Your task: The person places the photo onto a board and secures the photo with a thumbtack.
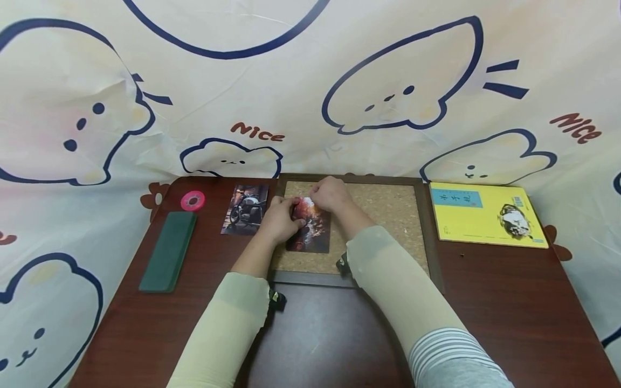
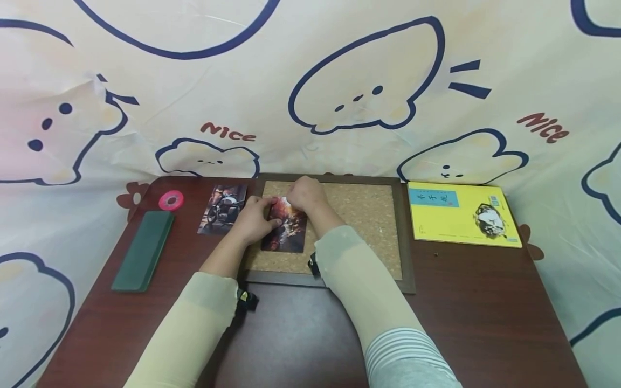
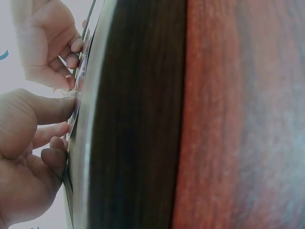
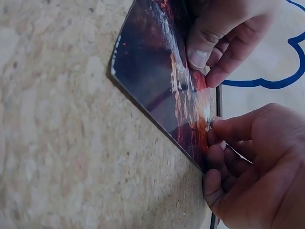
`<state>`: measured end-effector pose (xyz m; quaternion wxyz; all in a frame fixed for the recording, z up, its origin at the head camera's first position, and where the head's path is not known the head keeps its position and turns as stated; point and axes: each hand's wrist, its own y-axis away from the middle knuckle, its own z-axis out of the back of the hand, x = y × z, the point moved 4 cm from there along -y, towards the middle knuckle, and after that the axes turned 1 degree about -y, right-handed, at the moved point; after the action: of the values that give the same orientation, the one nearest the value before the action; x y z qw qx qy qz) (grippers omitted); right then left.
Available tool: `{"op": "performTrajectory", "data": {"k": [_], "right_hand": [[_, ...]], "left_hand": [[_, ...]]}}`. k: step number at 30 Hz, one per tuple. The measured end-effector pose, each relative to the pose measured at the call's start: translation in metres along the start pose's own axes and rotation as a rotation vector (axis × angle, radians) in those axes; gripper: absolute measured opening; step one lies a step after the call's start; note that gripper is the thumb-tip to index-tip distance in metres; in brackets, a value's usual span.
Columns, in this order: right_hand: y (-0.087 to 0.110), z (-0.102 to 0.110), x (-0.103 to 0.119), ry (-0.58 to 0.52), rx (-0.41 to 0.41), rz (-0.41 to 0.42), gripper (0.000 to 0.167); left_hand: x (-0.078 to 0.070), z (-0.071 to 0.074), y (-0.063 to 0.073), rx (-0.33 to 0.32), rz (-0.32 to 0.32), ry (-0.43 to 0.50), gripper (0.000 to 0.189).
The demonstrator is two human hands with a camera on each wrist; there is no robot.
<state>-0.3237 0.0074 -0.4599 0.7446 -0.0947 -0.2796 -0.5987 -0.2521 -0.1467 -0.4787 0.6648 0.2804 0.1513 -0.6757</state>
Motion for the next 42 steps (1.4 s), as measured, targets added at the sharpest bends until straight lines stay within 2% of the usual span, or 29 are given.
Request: {"op": "performTrajectory", "data": {"k": [9, 16, 20, 23, 27, 30, 34, 42], "right_hand": [[0.001, -0.002, 0.001, 0.046, -0.013, 0.026, 0.038], [0.002, -0.003, 0.0, 0.039, -0.031, 0.034, 0.035], [0.003, -0.005, -0.004, -0.015, -0.053, 0.073, 0.023], [0.003, -0.008, -0.015, -0.107, -0.05, 0.143, 0.014], [0.006, -0.01, -0.03, -0.235, 0.003, 0.251, 0.028], [0.009, -0.008, -0.037, -0.278, 0.043, 0.283, 0.04], [0.012, -0.007, -0.041, -0.261, 0.077, 0.281, 0.05], [0.013, -0.006, -0.035, -0.168, 0.112, 0.301, 0.058]], "left_hand": [[-0.001, 0.0, 0.001, -0.014, -0.007, -0.014, 0.063], [-0.001, -0.001, 0.0, -0.012, -0.013, -0.019, 0.064], [-0.002, -0.001, 0.001, -0.006, -0.012, -0.012, 0.065], [-0.003, -0.002, 0.001, 0.008, -0.006, -0.002, 0.065], [-0.001, -0.001, 0.002, 0.011, 0.0, -0.005, 0.065], [0.0, 0.0, 0.001, 0.002, -0.005, -0.009, 0.065], [-0.001, -0.001, 0.001, 0.013, -0.01, 0.001, 0.066], [0.0, 0.0, 0.002, 0.009, 0.014, 0.013, 0.065]]}}
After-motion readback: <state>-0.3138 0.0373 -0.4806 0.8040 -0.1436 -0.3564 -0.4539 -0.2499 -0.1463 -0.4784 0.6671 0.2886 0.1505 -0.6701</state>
